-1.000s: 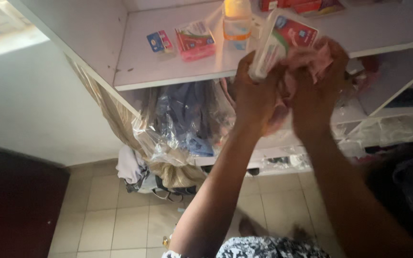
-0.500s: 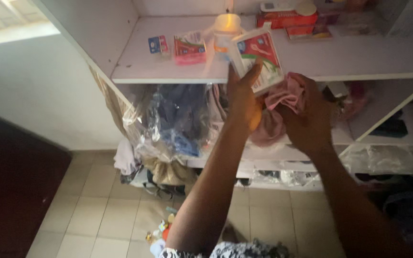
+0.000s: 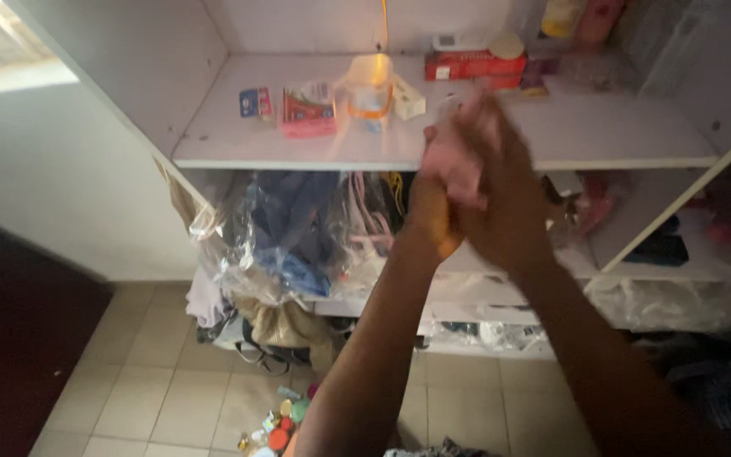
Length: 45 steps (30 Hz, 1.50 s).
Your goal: The person wipes a white shelf with a pink cloth, then picks up various small items from the floor and places them on the shelf. The person wipes the shelf surface and the items, including a digital scale, boxes, and bottles, before arranging them.
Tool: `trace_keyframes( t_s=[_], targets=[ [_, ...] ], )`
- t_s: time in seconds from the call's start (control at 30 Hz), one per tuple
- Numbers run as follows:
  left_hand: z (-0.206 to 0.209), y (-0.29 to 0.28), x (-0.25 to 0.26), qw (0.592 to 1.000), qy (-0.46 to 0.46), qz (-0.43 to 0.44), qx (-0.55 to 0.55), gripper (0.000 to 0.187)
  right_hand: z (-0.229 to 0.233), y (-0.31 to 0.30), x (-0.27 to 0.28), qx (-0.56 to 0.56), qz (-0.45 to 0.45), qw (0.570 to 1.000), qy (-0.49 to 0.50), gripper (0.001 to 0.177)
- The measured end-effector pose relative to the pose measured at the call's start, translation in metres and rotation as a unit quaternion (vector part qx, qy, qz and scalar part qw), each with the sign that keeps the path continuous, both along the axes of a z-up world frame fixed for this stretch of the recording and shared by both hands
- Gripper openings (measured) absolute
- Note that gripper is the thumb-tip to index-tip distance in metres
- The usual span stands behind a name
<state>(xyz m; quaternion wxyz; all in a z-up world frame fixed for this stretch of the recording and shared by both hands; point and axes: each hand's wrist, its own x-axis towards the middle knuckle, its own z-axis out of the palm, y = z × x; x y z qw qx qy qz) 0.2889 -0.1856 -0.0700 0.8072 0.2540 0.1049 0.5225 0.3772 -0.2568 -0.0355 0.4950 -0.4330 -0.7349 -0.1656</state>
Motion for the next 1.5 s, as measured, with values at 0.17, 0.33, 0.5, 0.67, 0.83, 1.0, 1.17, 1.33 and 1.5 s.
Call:
trace_keyframes(
  t_s=[0.17, 0.33, 0.5, 0.67, 0.83, 1.0, 1.17, 1.33, 1.5],
  targets=[
    [-0.005, 0.018, -0.011, 0.996, 0.049, 0.073, 0.012, 0.052, -0.015, -0.020, 0.011, -0.097, 0.134, 0.982, 0.086, 0.058],
    [-0.006, 0.021, 0.000, 0.972, 0.164, 0.120, 0.115, 0.052, -0.003, 0.008, 0.044, -0.003, 0.134, 0.978, 0.160, 0.035],
    [-0.004, 0.018, 0.021, 0.951, 0.176, 0.158, 0.201, 0.057, 0.020, 0.033, 0.059, -0.032, 0.027, 0.994, 0.097, 0.046],
    [0.012, 0.038, 0.013, 0.964, 0.152, 0.190, 0.110, 0.052, 0.000, 0.028, 0.039, -0.106, -0.075, 0.991, 0.015, 0.070],
    [0.002, 0.042, 0.005, 0.918, 0.170, 0.285, 0.216, 0.048, -0.039, 0.017, 0.037, -0.213, -0.126, 0.964, 0.098, 0.077],
    [-0.002, 0.022, 0.014, 0.823, 0.340, 0.301, 0.341, 0.066, -0.032, 0.050, 0.040, -0.176, -0.009, 0.965, 0.191, 0.050],
    [0.015, 0.006, 0.008, 0.824, 0.291, 0.269, 0.404, 0.062, -0.011, 0.066, 0.038, -0.282, 0.098, 0.873, 0.387, 0.039],
    [0.017, 0.009, -0.015, 0.672, 0.362, 0.391, 0.515, 0.064, 0.000, 0.056, 0.043, -0.253, 0.132, 0.907, 0.308, 0.030],
    [0.015, 0.024, -0.018, 0.594, 0.437, 0.411, 0.536, 0.054, 0.006, 0.063, 0.063, -0.262, -0.017, 0.946, 0.192, 0.030]
  ],
)
